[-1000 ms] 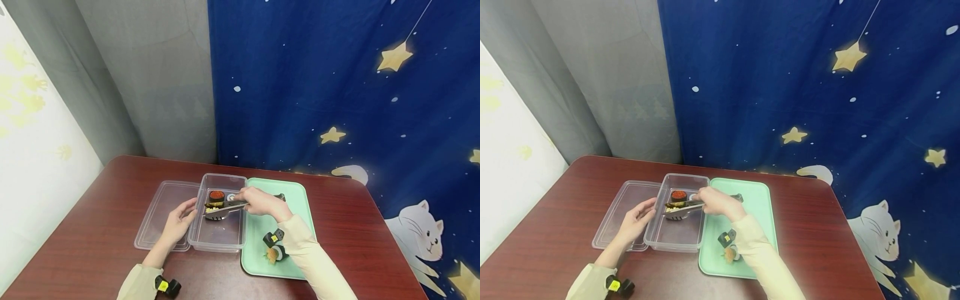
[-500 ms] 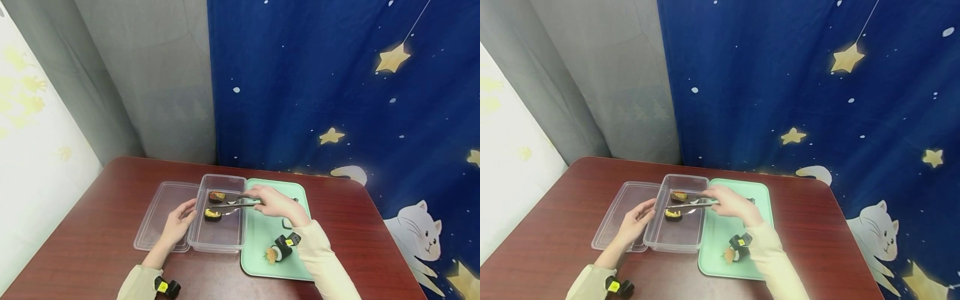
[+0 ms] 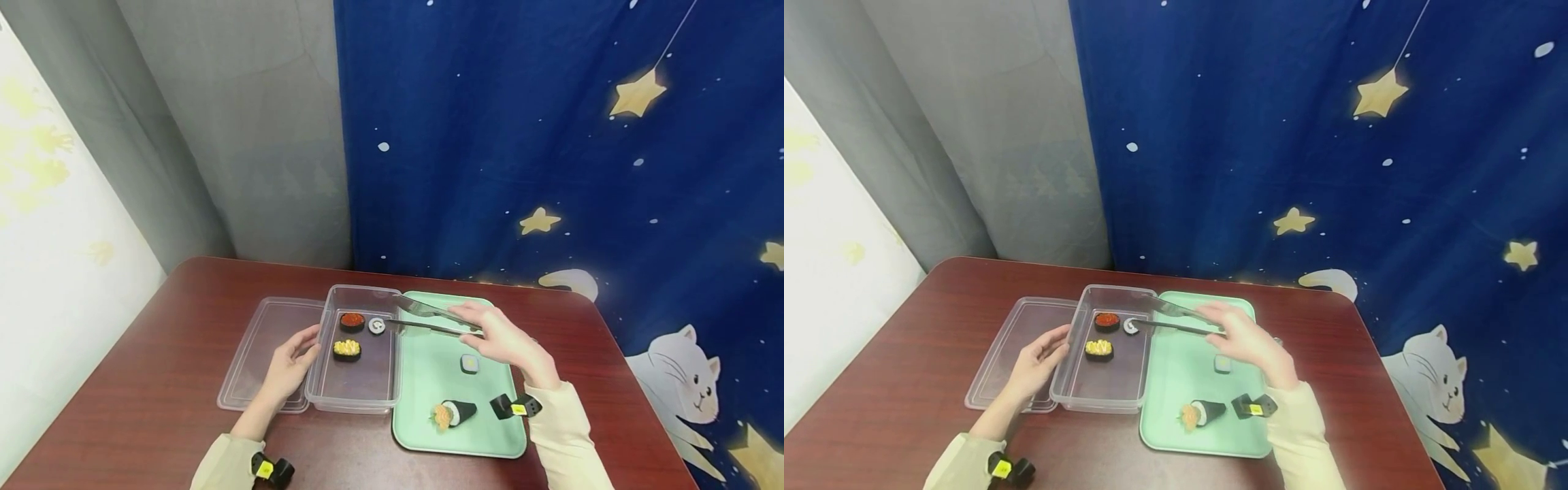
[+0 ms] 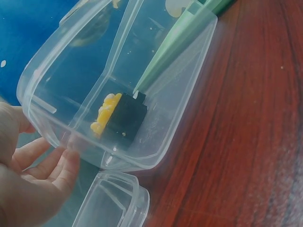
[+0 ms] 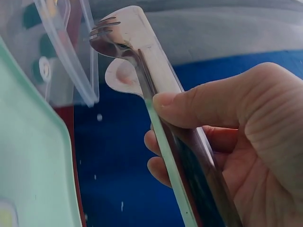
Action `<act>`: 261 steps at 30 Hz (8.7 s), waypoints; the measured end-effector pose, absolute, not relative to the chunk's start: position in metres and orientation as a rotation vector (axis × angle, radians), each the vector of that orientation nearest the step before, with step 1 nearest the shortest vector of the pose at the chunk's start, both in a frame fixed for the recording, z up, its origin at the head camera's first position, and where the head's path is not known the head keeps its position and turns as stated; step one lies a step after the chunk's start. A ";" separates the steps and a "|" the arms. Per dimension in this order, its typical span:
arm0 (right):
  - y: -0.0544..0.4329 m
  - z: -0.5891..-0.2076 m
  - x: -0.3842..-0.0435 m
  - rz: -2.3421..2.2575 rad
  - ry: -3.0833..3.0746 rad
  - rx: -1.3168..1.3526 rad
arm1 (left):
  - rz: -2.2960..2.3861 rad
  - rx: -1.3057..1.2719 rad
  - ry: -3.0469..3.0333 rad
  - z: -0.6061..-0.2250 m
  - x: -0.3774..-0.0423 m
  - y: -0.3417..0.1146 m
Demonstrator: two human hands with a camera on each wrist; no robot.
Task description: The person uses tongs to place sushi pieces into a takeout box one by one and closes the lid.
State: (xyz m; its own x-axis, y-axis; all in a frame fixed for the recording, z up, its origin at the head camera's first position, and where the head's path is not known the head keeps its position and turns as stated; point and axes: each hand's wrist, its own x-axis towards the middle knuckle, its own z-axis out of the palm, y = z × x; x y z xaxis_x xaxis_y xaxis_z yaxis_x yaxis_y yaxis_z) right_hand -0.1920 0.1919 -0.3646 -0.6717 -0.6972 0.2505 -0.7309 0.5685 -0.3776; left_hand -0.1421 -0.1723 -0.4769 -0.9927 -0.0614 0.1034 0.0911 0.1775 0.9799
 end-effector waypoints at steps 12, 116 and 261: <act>0.247 -0.390 -0.176 0.715 -2.686 1.085 | -1.952 -0.019 -2.321 -0.477 -0.142 -0.173; 0.150 -0.363 -0.224 0.600 -2.804 1.515 | -1.934 -0.064 -2.305 -0.473 -0.140 -0.171; 0.295 -0.430 -0.108 0.793 -2.661 1.295 | -1.957 -0.027 -2.301 -0.480 -0.142 -0.172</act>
